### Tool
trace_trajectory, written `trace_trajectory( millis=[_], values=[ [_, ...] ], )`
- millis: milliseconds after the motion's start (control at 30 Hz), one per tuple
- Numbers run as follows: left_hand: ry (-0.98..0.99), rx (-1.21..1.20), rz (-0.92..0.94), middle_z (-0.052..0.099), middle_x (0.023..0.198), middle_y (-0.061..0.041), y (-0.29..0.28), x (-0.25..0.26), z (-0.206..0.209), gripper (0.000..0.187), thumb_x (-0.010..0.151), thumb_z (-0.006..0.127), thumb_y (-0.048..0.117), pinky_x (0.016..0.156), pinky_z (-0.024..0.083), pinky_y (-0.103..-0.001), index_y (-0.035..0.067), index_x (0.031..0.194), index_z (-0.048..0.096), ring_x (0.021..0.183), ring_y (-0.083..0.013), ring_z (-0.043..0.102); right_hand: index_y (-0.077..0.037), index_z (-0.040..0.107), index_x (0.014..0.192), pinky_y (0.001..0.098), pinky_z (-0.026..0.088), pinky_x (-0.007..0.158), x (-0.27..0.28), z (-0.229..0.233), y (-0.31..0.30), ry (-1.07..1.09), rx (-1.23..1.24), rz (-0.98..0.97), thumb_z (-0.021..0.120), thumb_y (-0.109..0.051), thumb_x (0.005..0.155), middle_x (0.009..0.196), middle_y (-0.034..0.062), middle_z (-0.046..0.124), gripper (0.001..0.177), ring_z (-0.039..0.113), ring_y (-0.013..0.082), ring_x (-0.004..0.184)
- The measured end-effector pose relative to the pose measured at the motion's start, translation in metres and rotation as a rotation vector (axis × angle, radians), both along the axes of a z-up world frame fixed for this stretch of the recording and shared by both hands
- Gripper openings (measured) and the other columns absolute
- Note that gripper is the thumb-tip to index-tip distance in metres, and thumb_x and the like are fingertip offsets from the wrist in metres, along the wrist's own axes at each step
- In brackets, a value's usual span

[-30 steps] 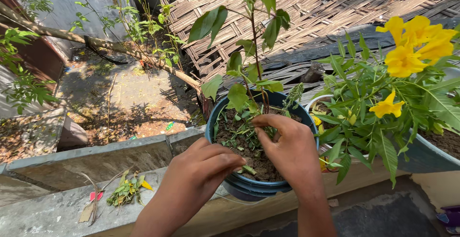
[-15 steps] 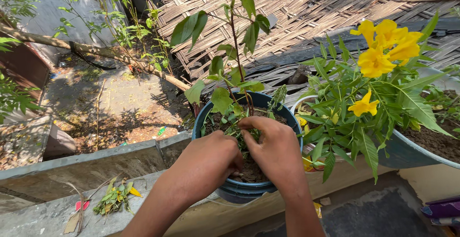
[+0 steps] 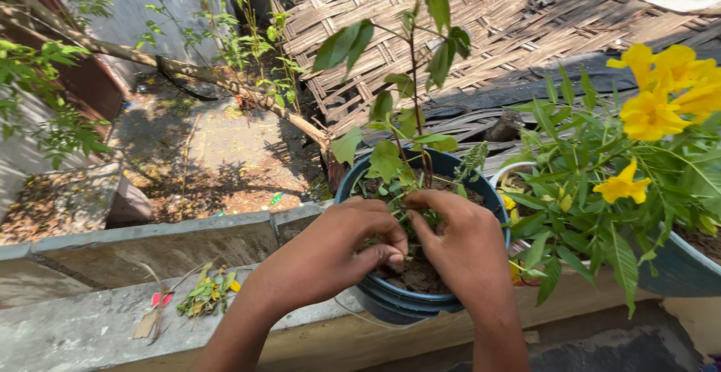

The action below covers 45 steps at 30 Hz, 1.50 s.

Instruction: The person removes weeds and dead leaves from a potted plant on a balcony. They pull the unwanted vegetation by hand and place the debris on the concrete ledge beside the pot.

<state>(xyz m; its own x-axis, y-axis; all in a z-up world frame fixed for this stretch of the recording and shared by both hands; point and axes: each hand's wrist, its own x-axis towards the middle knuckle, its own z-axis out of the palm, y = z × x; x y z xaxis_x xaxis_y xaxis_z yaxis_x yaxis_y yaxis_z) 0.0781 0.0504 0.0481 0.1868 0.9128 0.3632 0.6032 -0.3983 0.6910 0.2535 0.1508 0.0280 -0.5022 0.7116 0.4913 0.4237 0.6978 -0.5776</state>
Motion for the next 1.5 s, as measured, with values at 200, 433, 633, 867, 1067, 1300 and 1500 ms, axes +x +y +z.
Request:
trace_trajectory(
  millis=[200, 433, 633, 867, 1067, 1300, 1500],
  values=[
    [-0.273, -0.151, 0.185, 0.069, 0.090, -0.003, -0.029, -0.025, -0.008, 0.016, 0.089, 0.076, 0.019, 0.075, 0.051, -0.033, 0.006, 0.096, 0.073, 0.085, -0.0152, 0.064, -0.009, 0.077, 0.103, 0.0376, 0.057, 0.070, -0.003, 0.000, -0.001, -0.046, -0.029, -0.038, 0.077, -0.019, 0.083, 0.099, 0.0095, 0.078, 0.023, 0.075, 0.0291, 0.083],
    [-0.526, -0.208, 0.572, 0.078, 0.096, -0.001, -0.086, -0.090, -0.072, 0.018, 0.089, 0.074, 0.020, 0.080, 0.054, -0.032, 0.007, 0.101, 0.077, 0.086, -0.0122, 0.067, -0.011, 0.078, 0.105, 0.0365, 0.053, 0.061, -0.006, 0.002, -0.007, -0.084, -0.072, -0.131, 0.077, -0.023, 0.085, 0.093, 0.0094, 0.078, 0.024, 0.067, 0.0241, 0.060],
    [-0.148, -0.098, 0.973, 0.080, 0.100, -0.003, -0.133, -0.124, -0.151, 0.021, 0.087, 0.077, 0.027, 0.090, 0.052, -0.036, 0.012, 0.101, 0.079, 0.099, -0.0186, 0.070, -0.010, 0.079, 0.107, 0.0366, 0.053, 0.061, -0.008, 0.000, -0.011, -0.121, 0.005, -0.124, 0.079, -0.024, 0.085, 0.093, 0.0109, 0.077, 0.026, 0.066, 0.0233, 0.059],
    [-0.006, -0.248, 1.194, 0.079, 0.104, 0.000, -0.152, -0.142, -0.223, 0.022, 0.087, 0.075, 0.034, 0.101, 0.040, -0.046, 0.018, 0.100, 0.080, 0.113, -0.0218, 0.063, -0.010, 0.079, 0.108, 0.0336, 0.053, 0.058, -0.010, -0.001, -0.015, -0.098, 0.003, -0.163, 0.078, -0.023, 0.087, 0.090, 0.0096, 0.077, 0.024, 0.068, 0.0195, 0.057],
    [0.081, -0.346, 1.273, 0.074, 0.112, 0.004, -0.151, -0.159, -0.249, 0.019, 0.084, 0.078, 0.038, 0.101, 0.031, -0.052, 0.024, 0.096, 0.084, 0.124, -0.0261, 0.049, -0.010, 0.079, 0.108, 0.0315, 0.052, 0.059, -0.009, -0.002, -0.016, -0.064, 0.082, -0.142, 0.079, -0.022, 0.089, 0.093, 0.0090, 0.077, 0.022, 0.067, 0.0187, 0.059],
    [0.092, -0.306, 1.322, 0.071, 0.114, 0.006, -0.157, -0.171, -0.267, 0.019, 0.082, 0.080, 0.039, 0.099, 0.031, -0.049, 0.025, 0.094, 0.086, 0.121, -0.0260, 0.048, -0.012, 0.080, 0.107, 0.0318, 0.048, 0.057, -0.007, -0.003, -0.019, -0.010, 0.162, -0.167, 0.078, -0.020, 0.092, 0.092, 0.0067, 0.077, 0.018, 0.062, 0.0178, 0.056],
    [0.127, -0.159, 1.400, 0.069, 0.110, 0.003, -0.152, -0.160, -0.255, 0.019, 0.087, 0.078, 0.036, 0.100, 0.033, -0.051, 0.024, 0.101, 0.085, 0.117, -0.0248, 0.052, -0.012, 0.080, 0.105, 0.0316, 0.051, 0.059, -0.007, -0.003, -0.017, 0.003, 0.155, -0.159, 0.079, -0.021, 0.090, 0.092, 0.0071, 0.078, 0.017, 0.069, 0.0197, 0.062]
  ],
)
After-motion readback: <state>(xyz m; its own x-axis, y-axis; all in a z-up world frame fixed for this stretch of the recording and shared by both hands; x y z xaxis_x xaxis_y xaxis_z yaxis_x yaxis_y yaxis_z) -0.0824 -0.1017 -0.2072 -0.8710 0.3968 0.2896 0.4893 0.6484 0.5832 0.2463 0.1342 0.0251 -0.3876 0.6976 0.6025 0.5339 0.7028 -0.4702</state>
